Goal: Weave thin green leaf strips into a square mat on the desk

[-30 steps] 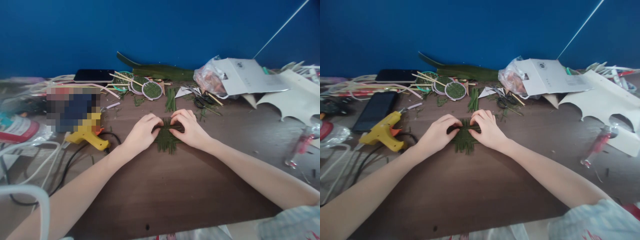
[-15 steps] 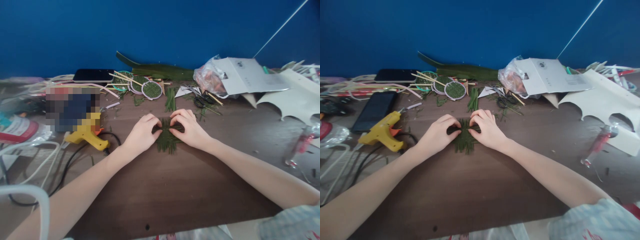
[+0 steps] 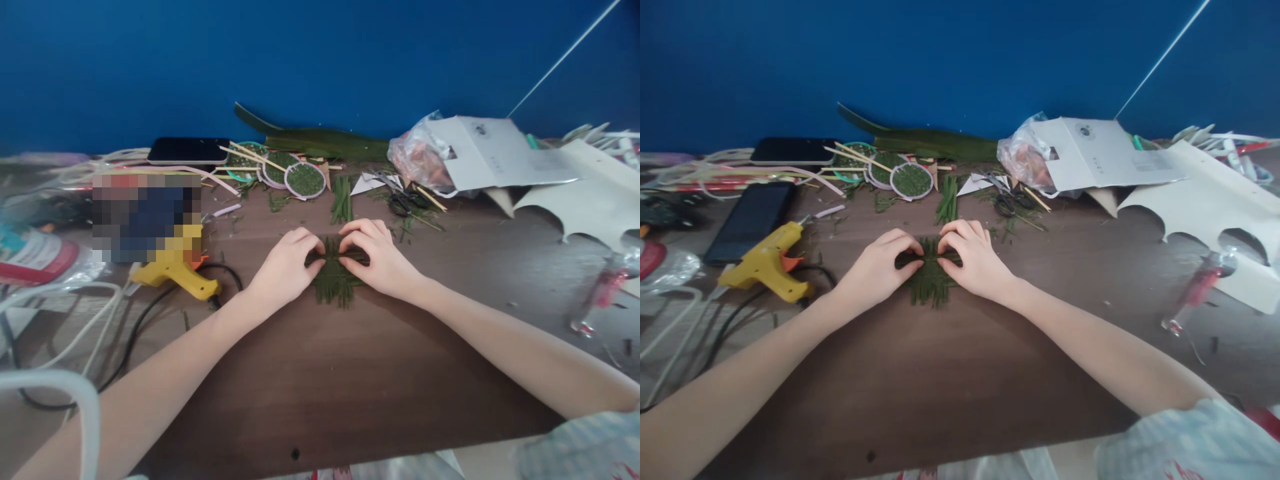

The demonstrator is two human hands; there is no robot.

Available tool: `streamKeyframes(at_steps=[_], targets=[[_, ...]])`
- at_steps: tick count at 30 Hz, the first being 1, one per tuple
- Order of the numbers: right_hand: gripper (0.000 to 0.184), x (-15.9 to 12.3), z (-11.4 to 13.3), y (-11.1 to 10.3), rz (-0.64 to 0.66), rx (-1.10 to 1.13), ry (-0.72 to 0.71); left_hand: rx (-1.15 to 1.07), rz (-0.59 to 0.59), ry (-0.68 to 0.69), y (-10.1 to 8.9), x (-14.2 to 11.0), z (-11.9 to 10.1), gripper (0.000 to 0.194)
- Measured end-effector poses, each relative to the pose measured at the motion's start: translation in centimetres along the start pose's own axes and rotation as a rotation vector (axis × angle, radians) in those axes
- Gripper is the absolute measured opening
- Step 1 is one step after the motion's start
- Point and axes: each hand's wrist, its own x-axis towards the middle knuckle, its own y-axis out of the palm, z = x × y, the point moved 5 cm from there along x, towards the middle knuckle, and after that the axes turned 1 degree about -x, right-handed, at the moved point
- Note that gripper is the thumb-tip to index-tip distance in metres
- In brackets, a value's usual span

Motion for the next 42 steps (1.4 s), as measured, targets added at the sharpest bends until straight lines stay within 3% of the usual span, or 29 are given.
streamKeyframes(at_steps=[19, 28, 35, 42], targets=[[0.008, 0.0, -0.3, 0.0, -0.019, 0.02, 0.019, -0.033, -0.025, -0.012, 0.0, -0.1, 0.1, 0.013], [0.008, 0.0, -0.3, -0.1, -0.017, 0.018, 0.015, 0.069, -0.022, 0.125, 0.1, -0.1, -0.3, 0.016], [0.007, 0.0, 0.0, -0.1, -0.017, 0.004, -0.005, 0.336, -0.056, 0.29, 0.3, -0.5, -1.0, 0.023], [0.006, 0.3, -0.3, -0.7, -0.045, 0.039, -0.002, 0.414, -0.097, 0.327, 0.3, -0.8, -1.4, 0.022]])
